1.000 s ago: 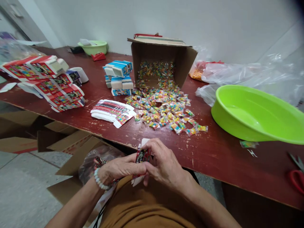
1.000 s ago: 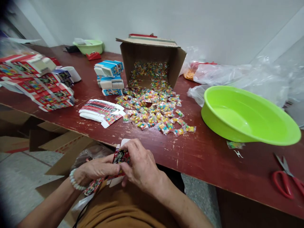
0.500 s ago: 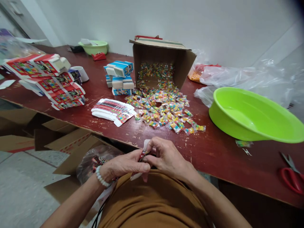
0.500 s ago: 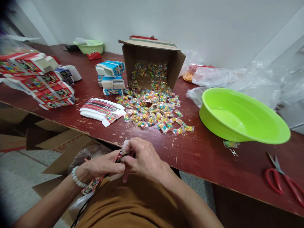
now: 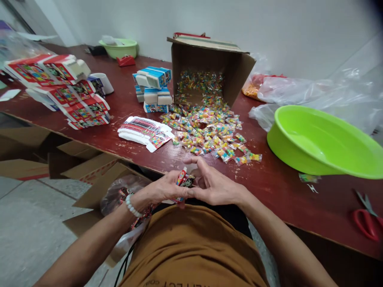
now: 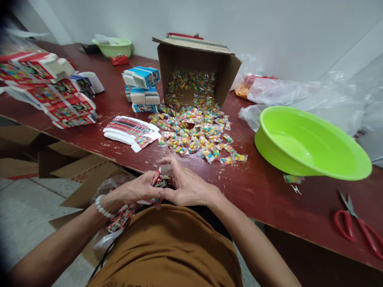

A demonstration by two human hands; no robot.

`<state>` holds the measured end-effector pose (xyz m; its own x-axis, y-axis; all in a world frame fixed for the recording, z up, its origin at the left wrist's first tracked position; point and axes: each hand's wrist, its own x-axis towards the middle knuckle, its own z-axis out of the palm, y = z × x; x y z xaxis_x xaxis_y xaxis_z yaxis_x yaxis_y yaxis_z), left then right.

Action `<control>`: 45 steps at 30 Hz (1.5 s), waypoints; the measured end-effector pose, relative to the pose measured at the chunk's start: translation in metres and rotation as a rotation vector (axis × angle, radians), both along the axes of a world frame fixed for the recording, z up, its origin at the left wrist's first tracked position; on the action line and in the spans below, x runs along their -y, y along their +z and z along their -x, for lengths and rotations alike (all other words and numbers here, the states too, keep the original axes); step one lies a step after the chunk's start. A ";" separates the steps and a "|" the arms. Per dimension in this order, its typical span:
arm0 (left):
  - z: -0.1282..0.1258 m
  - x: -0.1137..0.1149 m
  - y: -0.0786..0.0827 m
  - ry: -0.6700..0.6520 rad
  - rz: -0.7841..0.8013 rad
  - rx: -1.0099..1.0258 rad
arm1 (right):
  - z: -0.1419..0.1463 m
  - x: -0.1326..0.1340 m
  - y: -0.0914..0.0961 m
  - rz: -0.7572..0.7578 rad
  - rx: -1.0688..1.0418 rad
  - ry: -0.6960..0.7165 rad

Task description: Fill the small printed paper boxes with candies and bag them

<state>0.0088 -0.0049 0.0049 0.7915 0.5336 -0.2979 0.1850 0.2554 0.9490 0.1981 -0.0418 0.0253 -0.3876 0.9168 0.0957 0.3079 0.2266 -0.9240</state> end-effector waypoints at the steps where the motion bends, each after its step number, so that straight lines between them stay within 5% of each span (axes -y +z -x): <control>1: 0.000 0.000 0.000 0.057 -0.030 -0.029 | 0.000 0.000 0.000 -0.035 0.024 -0.052; 4: -0.003 0.003 -0.001 0.222 -0.005 -0.026 | 0.003 -0.002 -0.008 -0.087 -0.018 -0.252; 10: -0.015 0.010 -0.014 0.337 0.189 0.161 | 0.020 -0.006 -0.031 0.128 -0.298 -0.254; 13: -0.017 0.010 -0.020 0.375 0.048 0.167 | 0.020 -0.010 -0.031 -0.040 -0.277 -0.391; 16: -0.017 0.013 -0.021 0.454 -0.124 0.131 | 0.016 -0.013 -0.027 -0.016 -0.284 -0.397; 20: -0.018 0.017 -0.016 0.428 -0.143 0.103 | 0.014 -0.014 -0.026 0.128 -0.383 -0.353; 38: -0.012 0.020 -0.006 0.488 -0.110 -0.043 | 0.025 -0.004 -0.043 0.286 -0.720 -0.418; 45: -0.007 0.015 -0.008 0.512 -0.362 -0.116 | 0.027 -0.005 -0.043 0.140 -0.636 -0.465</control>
